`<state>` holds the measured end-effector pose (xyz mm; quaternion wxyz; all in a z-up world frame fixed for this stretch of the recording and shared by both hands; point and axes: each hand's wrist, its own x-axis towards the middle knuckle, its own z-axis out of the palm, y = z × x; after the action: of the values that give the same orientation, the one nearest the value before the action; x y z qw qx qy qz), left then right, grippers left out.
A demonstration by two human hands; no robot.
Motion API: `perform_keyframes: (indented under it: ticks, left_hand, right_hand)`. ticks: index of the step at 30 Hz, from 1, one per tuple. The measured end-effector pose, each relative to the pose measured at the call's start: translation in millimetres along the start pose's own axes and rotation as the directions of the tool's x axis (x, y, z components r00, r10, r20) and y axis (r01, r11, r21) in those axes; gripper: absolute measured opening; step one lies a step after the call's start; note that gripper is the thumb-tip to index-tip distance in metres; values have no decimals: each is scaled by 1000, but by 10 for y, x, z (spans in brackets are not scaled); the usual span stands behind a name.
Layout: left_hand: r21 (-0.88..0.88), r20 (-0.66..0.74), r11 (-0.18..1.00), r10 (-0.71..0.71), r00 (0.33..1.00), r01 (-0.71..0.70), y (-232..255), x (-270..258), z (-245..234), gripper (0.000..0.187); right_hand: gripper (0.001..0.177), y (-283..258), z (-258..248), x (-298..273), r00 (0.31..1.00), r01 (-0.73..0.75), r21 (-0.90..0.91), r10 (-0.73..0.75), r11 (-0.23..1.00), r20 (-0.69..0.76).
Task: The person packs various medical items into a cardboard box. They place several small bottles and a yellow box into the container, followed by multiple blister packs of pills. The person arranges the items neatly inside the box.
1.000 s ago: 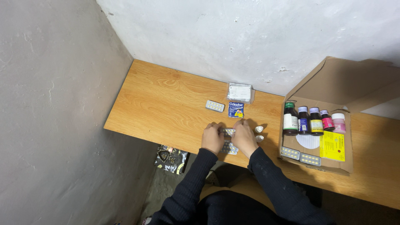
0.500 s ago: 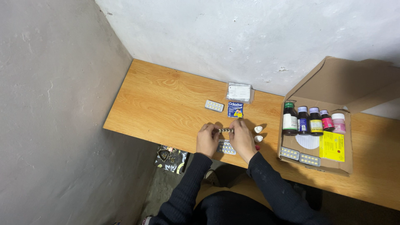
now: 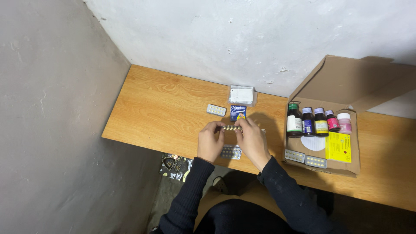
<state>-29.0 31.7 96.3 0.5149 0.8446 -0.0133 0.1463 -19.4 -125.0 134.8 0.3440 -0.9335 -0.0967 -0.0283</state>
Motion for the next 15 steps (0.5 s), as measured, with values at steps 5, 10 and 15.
perform_keyframes:
  ticks: [5, 10, 15]
  left_hand:
    - [-72, 15, 995, 77, 997, -75, 547, 149, 81, 15]
    - [-141, 73, 980, 152, 986, -140, 945, 159, 424, 15]
    - [-213, 136, 968, 160, 978, -129, 1229, 91, 853, 14]
  right_hand:
    - [14, -10, -526, -35, 988, 86, 24, -82, 996, -134]
    - [16, 205, -1085, -175, 982, 64, 24, -59, 998, -182]
    - [20, 517, -1547, -355, 987, -42, 118, 60, 992, -149]
